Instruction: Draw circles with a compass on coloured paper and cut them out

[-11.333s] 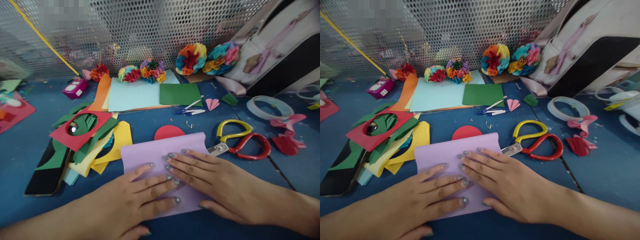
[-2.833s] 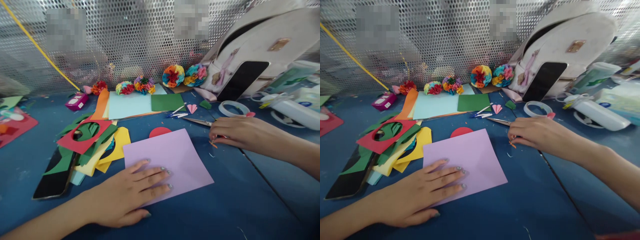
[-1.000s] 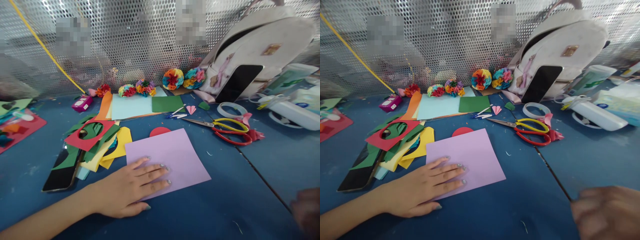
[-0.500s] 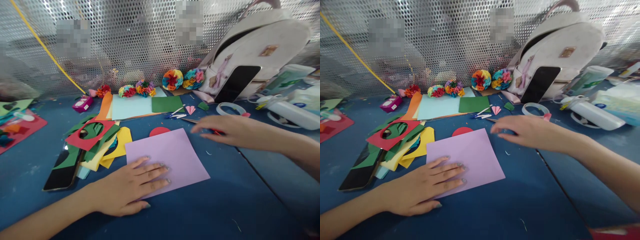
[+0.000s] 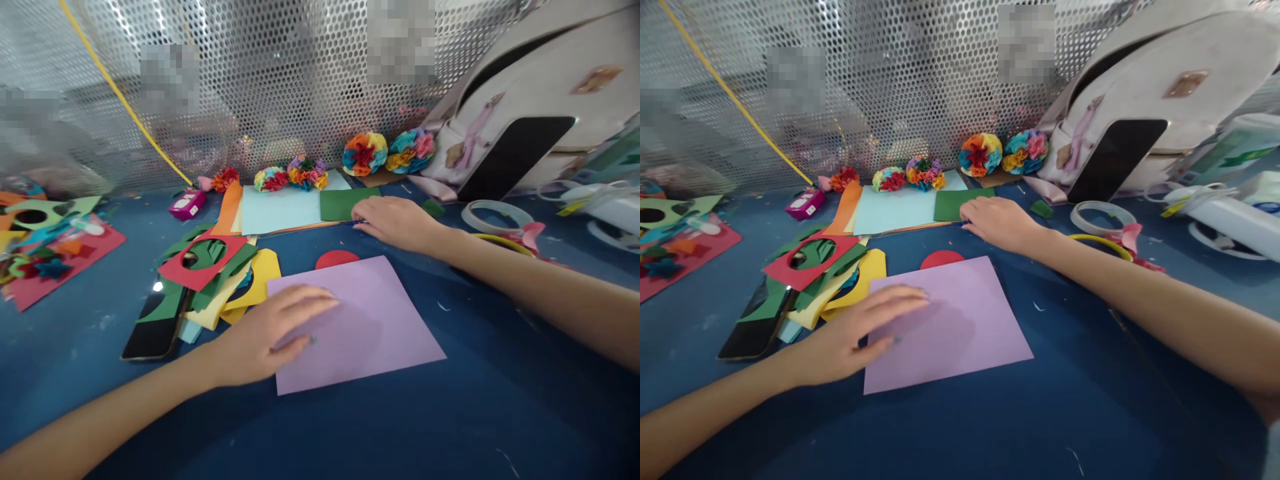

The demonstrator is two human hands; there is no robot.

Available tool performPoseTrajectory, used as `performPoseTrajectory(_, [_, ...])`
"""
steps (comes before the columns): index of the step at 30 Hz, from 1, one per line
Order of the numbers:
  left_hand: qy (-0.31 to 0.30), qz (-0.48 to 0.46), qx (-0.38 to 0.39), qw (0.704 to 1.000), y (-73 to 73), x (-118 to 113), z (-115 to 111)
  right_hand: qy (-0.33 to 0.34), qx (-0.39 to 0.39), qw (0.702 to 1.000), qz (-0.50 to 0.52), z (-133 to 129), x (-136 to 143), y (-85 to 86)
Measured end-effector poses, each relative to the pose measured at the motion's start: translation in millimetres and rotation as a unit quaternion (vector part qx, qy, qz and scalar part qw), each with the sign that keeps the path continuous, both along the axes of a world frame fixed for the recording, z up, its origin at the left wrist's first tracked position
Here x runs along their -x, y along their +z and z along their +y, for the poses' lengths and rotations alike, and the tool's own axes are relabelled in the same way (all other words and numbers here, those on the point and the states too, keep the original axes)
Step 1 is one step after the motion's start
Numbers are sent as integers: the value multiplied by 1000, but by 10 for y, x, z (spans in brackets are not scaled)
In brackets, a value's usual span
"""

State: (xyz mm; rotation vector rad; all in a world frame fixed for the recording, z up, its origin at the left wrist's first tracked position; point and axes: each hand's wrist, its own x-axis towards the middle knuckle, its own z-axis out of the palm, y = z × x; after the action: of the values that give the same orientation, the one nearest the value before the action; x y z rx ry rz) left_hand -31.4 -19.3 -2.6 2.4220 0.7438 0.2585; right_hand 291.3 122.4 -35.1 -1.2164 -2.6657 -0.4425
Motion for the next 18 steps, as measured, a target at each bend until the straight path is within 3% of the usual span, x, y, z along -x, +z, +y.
performPoseTrajectory(4, [118, 50, -151, 980, -80, -53, 155, -40, 16, 998, 35, -74, -5, 137])
performPoseTrajectory(7, [154, 74, -171, 970, -132, -89, 260, -37, 12, 994, 99, -145, 5, 283])
performPoseTrajectory(10, [176, 62, -118, 975, -112, -134, 290, 0, -3, 989, 151, -244, -2, 430])
performPoseTrajectory(14, [223, 14, -6, 975, 19, -209, 270, 55, 0, 981, 187, -399, -49, 671])
performPoseTrajectory(18, [165, -40, 134, 976, 201, -281, 250, 77, -7, 972, 223, -520, -123, 926])
